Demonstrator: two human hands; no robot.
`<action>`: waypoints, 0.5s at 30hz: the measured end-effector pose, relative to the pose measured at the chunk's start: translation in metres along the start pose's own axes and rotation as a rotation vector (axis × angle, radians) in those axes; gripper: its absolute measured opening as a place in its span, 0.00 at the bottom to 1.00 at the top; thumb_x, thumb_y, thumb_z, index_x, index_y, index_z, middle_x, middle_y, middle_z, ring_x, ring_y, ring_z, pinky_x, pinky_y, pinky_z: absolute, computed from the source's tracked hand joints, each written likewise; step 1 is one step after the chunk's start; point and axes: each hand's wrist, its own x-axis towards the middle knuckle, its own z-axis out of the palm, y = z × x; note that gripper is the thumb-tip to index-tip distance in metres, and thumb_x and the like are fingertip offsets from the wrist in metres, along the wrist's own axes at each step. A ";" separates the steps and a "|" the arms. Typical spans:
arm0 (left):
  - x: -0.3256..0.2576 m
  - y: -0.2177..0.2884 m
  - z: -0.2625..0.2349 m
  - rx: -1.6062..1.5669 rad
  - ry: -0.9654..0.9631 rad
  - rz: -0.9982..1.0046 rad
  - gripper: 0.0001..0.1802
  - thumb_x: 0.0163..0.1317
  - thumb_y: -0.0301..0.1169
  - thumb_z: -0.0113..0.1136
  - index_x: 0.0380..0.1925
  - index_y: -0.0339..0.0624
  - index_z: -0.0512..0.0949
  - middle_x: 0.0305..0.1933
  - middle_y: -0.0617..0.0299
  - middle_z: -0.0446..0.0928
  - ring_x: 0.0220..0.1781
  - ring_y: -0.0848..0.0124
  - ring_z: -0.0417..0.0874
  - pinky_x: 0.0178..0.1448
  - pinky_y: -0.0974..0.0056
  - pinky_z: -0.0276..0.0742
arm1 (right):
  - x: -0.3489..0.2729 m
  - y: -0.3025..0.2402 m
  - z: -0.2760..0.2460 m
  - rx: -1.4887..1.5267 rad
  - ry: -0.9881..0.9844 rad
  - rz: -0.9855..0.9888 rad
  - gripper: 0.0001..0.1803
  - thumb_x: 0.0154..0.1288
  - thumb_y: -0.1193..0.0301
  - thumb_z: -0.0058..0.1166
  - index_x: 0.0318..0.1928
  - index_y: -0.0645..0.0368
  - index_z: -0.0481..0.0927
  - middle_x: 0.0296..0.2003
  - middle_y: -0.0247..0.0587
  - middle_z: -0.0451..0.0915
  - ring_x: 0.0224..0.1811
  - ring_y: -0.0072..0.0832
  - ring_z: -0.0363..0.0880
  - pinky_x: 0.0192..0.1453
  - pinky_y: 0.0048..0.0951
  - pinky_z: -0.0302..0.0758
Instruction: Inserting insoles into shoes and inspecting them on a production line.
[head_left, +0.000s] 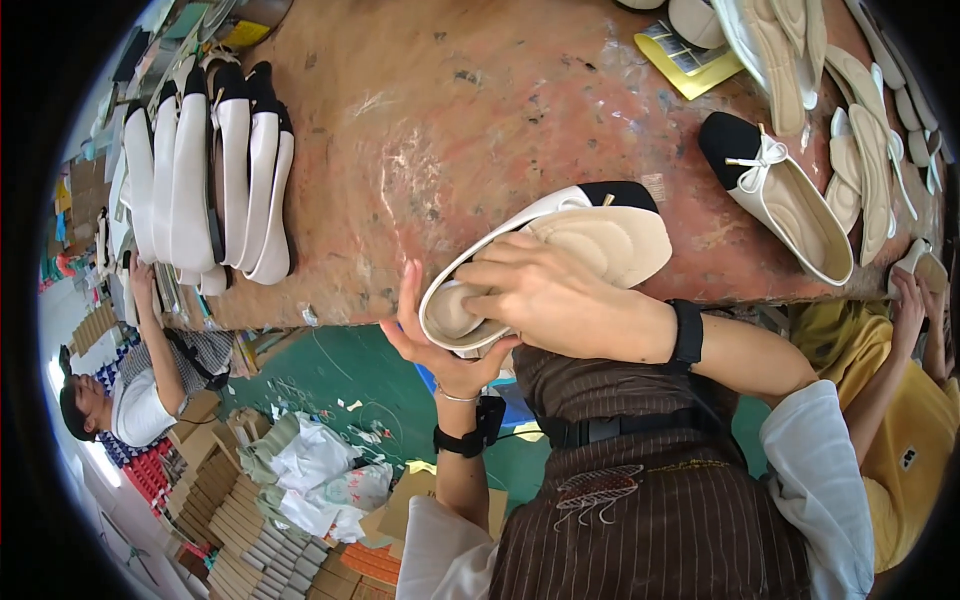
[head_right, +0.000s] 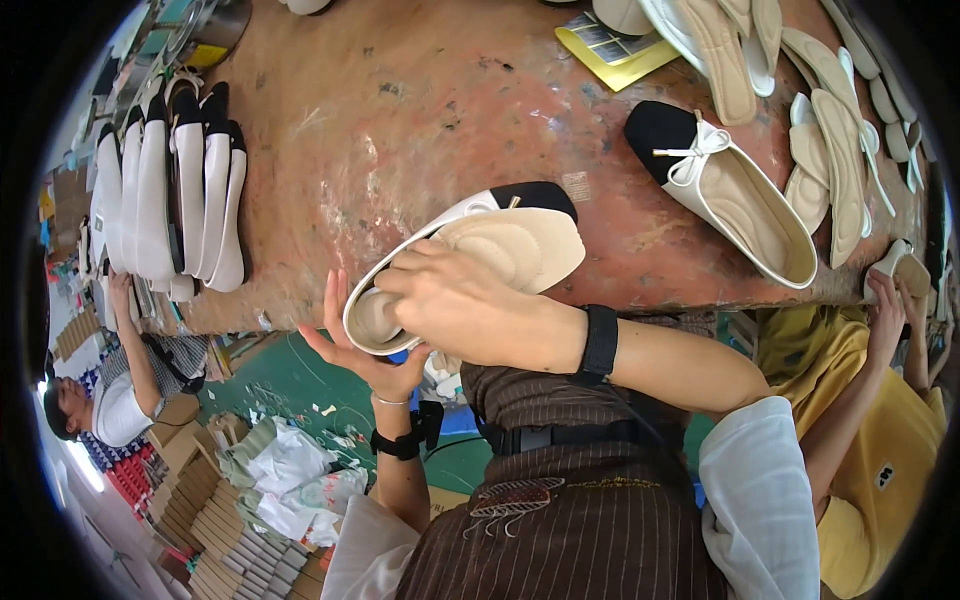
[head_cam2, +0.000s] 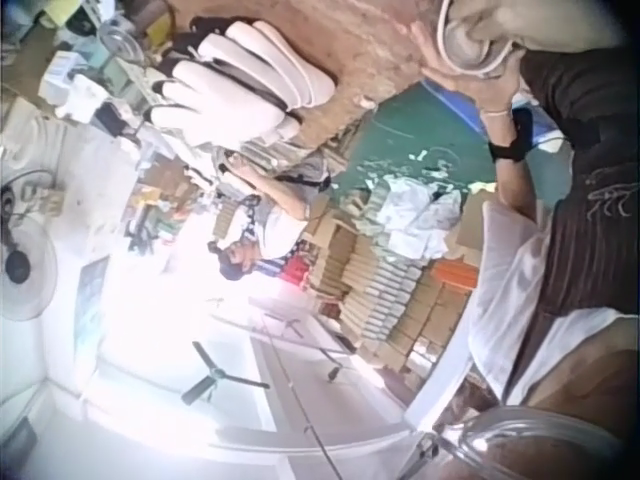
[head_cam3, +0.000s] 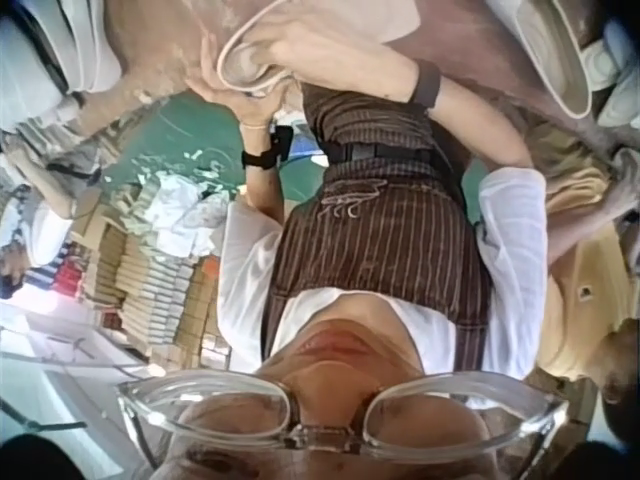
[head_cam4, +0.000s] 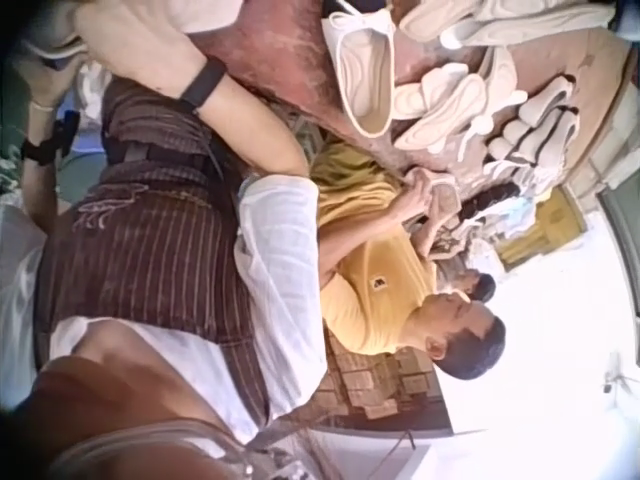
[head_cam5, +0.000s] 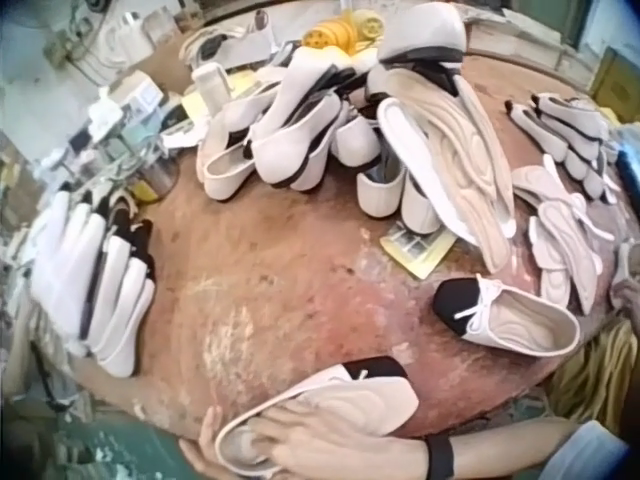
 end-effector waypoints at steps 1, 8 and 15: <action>-0.001 0.000 0.002 -0.034 0.019 -0.003 0.76 0.46 0.55 0.78 0.75 0.49 0.25 0.74 0.34 0.53 0.74 0.40 0.61 0.73 0.40 0.61 | 0.002 0.000 0.001 0.013 -0.009 0.011 0.18 0.39 0.71 0.67 0.36 0.59 0.85 0.50 0.38 0.81 0.55 0.36 0.77 0.63 0.39 0.71; 0.000 -0.003 -0.001 -0.132 -0.002 0.005 0.78 0.44 0.53 0.80 0.76 0.53 0.24 0.73 0.33 0.53 0.73 0.40 0.61 0.72 0.41 0.63 | 0.002 0.003 0.009 0.001 -0.036 0.012 0.15 0.44 0.71 0.62 0.37 0.61 0.84 0.48 0.40 0.79 0.55 0.38 0.77 0.61 0.38 0.74; -0.002 -0.011 -0.005 -0.211 -0.040 0.004 0.78 0.43 0.50 0.82 0.76 0.58 0.25 0.74 0.34 0.53 0.74 0.40 0.61 0.73 0.42 0.63 | 0.004 0.005 0.010 -0.064 -0.082 -0.076 0.15 0.51 0.70 0.57 0.39 0.64 0.83 0.50 0.45 0.78 0.56 0.39 0.76 0.61 0.38 0.74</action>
